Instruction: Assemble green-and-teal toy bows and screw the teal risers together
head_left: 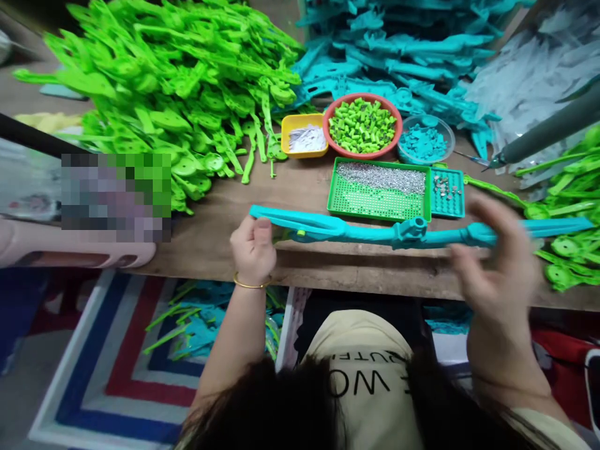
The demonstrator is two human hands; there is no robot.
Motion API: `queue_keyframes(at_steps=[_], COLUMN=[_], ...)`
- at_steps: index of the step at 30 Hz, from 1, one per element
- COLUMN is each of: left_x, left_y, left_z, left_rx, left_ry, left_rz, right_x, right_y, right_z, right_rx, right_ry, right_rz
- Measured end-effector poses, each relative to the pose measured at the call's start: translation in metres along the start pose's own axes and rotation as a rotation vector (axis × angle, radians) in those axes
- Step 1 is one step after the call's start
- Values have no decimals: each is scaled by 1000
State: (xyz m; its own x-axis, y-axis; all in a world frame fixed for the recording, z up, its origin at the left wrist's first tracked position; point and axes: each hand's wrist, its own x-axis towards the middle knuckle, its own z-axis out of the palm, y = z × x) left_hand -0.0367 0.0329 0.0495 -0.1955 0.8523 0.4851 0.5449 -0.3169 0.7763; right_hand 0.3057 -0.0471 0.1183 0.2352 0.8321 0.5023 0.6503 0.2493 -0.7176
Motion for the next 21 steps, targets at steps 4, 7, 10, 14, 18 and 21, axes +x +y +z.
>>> queue_keyframes(at_steps=[4,7,10,14,18,21], left_x=[-14,-22,-29,-27,-19,-14], left_y=[18,29,41,44,27,18], left_z=[8,2,-2,0,2,-3], left_rx=[-126,-147,-170,-191,-198,-117], left_ry=[-92,-148,-252,-520,-789,-905], left_rz=[29,-42,-41,101,136,196], right_x=[9,11,7,-1,-6,-8], right_y=[0,-10,-32,-50,-46,-45], right_z=[23,26,42,79,87,84], right_rx=[-70,-159,-228,-134,-65,-22], right_ry=[-382,-350,-371,-549,-543,-548], right_rz=[-97,-187,-405,-546,-564,-591])
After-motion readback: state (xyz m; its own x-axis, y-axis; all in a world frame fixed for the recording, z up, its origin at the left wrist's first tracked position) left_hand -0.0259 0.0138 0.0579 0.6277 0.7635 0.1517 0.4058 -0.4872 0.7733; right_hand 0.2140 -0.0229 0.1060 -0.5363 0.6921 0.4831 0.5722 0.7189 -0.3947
